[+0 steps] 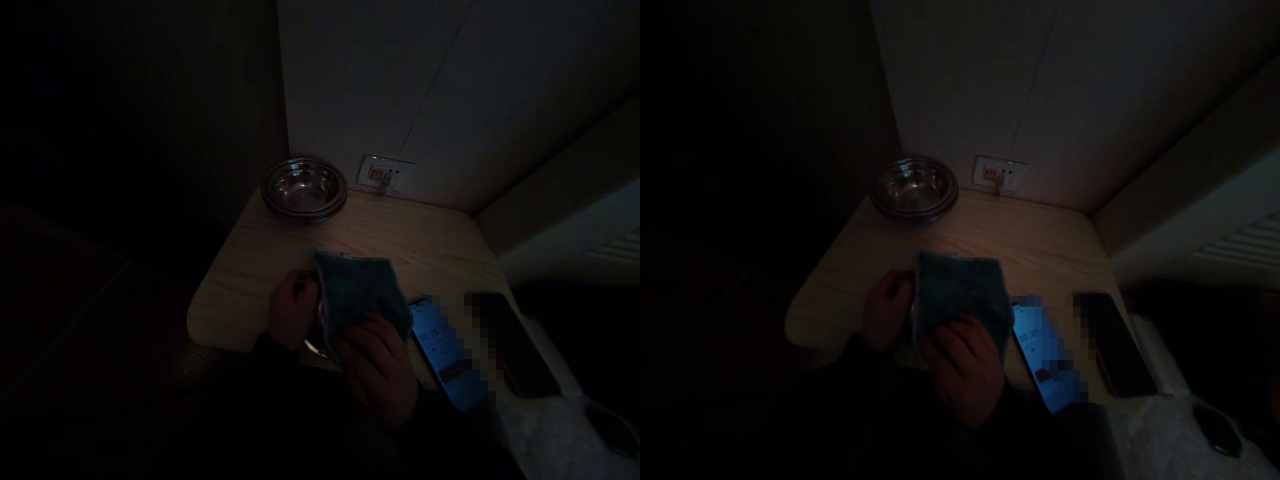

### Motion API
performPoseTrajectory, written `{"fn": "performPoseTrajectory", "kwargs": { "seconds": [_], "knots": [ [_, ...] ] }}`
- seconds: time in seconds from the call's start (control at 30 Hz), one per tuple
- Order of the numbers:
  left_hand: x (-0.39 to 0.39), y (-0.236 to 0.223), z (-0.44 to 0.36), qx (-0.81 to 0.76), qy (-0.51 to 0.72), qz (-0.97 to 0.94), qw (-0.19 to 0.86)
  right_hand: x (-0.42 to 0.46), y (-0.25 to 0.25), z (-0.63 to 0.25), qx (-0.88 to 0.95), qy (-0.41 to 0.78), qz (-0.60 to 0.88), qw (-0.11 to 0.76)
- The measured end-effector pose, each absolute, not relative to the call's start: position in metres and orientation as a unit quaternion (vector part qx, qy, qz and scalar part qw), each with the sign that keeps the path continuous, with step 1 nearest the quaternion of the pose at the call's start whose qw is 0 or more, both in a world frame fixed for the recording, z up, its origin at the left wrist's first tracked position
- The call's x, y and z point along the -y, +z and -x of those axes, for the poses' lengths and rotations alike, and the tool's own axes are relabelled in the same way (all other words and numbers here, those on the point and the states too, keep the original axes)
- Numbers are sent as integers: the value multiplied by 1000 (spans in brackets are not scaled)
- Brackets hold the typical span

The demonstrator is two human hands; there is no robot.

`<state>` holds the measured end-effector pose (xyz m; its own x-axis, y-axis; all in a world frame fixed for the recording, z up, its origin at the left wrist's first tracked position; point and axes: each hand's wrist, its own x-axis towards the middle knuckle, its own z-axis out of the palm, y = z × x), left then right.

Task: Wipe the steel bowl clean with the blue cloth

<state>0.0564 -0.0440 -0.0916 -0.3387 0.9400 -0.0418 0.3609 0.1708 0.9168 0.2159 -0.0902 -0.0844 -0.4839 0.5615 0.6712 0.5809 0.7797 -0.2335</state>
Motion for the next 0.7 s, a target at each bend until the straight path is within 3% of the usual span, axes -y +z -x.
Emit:
{"fn": "performPoseTrajectory", "kwargs": {
  "seconds": [0.7],
  "knots": [
    [45, -94, -54, -690, 446, -466, 330, 86, -90, -230, 846, -8, 373, 380]
  ]
}}
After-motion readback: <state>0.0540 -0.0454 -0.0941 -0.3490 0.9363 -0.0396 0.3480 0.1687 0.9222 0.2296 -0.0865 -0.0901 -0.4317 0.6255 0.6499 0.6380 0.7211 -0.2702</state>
